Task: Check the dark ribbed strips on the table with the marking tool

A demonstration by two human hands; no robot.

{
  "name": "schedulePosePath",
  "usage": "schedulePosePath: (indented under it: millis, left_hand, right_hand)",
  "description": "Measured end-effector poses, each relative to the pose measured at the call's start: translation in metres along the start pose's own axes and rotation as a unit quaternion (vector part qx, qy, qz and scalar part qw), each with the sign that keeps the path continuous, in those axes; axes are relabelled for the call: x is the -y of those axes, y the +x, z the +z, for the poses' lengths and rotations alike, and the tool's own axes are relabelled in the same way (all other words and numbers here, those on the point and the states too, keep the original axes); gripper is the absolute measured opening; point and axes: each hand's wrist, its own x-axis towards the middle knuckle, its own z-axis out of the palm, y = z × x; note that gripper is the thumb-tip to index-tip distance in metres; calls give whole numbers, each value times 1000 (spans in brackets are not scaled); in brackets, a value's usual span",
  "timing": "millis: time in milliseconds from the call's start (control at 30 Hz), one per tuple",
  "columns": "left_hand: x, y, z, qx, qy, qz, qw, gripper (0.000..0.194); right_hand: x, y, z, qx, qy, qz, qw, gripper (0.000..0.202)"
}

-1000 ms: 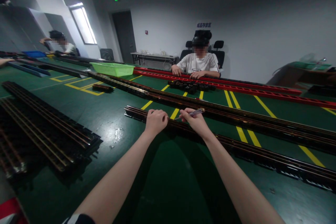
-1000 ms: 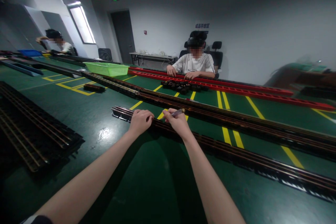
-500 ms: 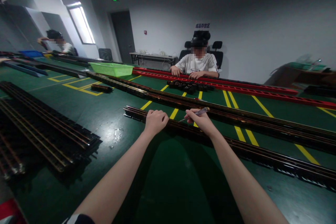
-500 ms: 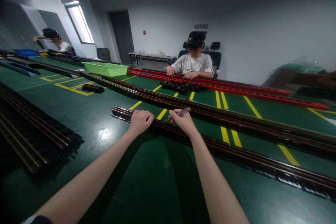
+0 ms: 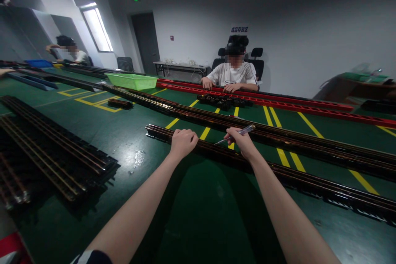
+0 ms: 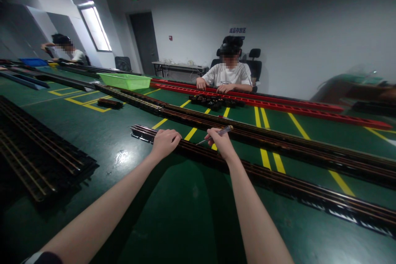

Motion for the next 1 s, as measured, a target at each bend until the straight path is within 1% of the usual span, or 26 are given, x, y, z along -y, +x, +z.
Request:
schedulePosePath:
  millis: [267,600,833,1000]
  left_hand:
    - [1,0,1,6,-3,-3,1000,36]
    - [0,-1,3,-13,6,-8,1000,37]
    - [-2,-2,0,-60,18,-21,998,33]
    - [-5,-3,-2,-54,6,-3,998,31]
  right_hand:
    - [-1,2,-1,-35,26,-3,999,30]
    - [2,-1,-2,-23,-48,-38,998,35]
    - [7,-4,0,3,-78,-49,996,37]
    - [8,-6,8,8,-80,-59,995,37]
